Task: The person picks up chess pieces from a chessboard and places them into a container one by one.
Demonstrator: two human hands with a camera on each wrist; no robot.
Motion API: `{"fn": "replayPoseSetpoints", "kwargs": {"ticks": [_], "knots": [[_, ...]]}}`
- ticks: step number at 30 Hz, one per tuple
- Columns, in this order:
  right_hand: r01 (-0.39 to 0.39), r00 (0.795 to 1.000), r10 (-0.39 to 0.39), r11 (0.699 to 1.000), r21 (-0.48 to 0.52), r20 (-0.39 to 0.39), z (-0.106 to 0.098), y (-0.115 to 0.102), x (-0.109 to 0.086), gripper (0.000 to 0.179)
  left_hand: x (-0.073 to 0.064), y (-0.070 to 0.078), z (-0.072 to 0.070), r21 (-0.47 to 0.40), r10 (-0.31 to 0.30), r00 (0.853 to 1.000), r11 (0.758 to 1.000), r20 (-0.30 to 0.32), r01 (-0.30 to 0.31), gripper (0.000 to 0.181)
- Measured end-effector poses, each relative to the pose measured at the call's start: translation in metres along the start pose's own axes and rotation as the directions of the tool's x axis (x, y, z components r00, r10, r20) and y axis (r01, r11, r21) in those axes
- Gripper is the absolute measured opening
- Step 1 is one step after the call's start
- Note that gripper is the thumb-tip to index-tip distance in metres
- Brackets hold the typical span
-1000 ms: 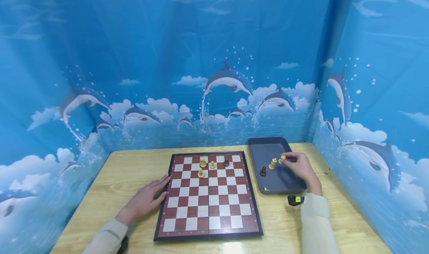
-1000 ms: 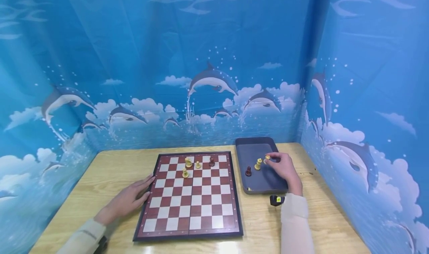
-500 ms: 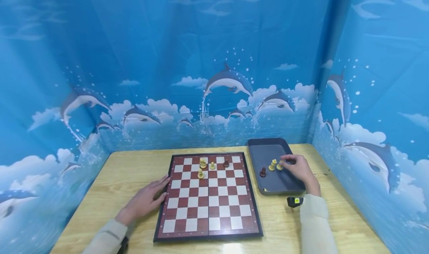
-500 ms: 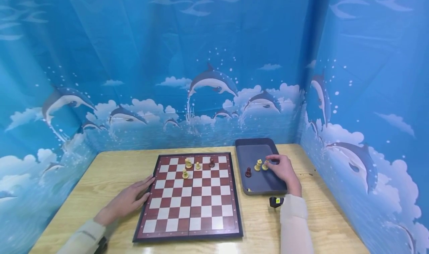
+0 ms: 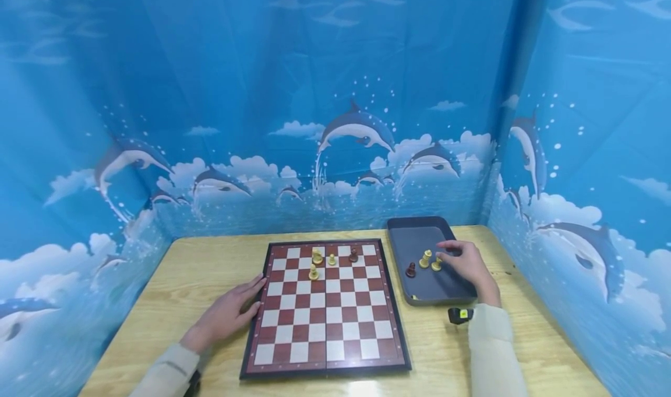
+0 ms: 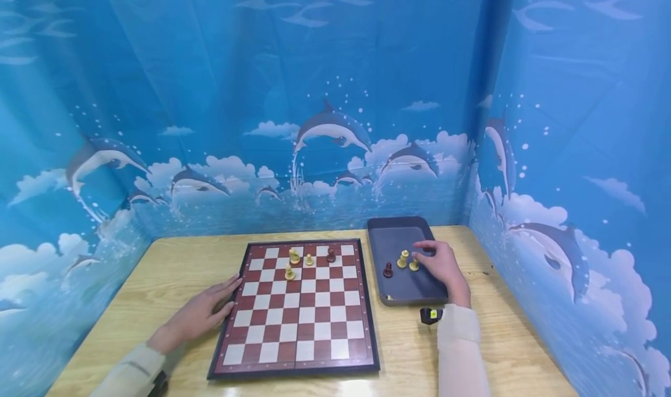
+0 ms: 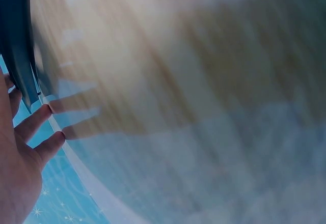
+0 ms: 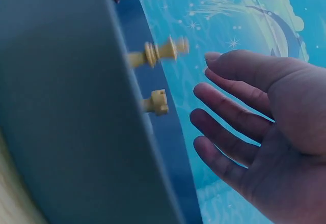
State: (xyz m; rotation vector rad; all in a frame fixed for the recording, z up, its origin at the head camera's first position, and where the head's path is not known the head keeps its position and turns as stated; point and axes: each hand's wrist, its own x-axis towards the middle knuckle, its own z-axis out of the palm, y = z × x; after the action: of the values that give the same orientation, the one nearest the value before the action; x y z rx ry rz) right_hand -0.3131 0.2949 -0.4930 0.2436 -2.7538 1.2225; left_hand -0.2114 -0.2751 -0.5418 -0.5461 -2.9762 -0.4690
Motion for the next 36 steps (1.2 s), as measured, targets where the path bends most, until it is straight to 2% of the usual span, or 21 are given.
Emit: {"fn": "replayPoseSetpoints", "kwargs": {"ticks": [7, 17, 23, 33, 36], "knots": [[0.04, 0.999, -0.04, 0.999, 0.035, -0.017, -0.003, -0.012, 0.001, 0.035, 0.0, 0.002, -0.002, -0.005, -0.001, 1.0, 1.0, 0.002, 0.001, 0.058], [0.097, 0.995, -0.098, 0.99, 0.099, 0.005, -0.002, -0.037, -0.001, 0.039, 0.0, 0.003, -0.001, -0.011, 0.009, 1.0, 1.0, -0.003, -0.009, 0.057], [0.097, 0.993, -0.107, 0.984, 0.146, 0.057, 0.007, -0.046, 0.004, 0.041, 0.0, 0.002, -0.001, -0.011, 0.017, 1.0, 1.0, 0.001, -0.017, 0.057], [0.16, 0.974, -0.19, 0.963, 0.217, 0.125, 0.031, -0.071, 0.011, 0.038, 0.0, 0.003, -0.004, 0.002, 0.01, 1.0, 1.0, 0.014, -0.01, 0.057], [0.151, 0.969, -0.193, 0.958, 0.245, 0.156, 0.034, -0.088, 0.006, 0.036, 0.0, 0.004, -0.003, -0.001, 0.001, 1.0, 1.0, 0.015, -0.001, 0.057]]}}
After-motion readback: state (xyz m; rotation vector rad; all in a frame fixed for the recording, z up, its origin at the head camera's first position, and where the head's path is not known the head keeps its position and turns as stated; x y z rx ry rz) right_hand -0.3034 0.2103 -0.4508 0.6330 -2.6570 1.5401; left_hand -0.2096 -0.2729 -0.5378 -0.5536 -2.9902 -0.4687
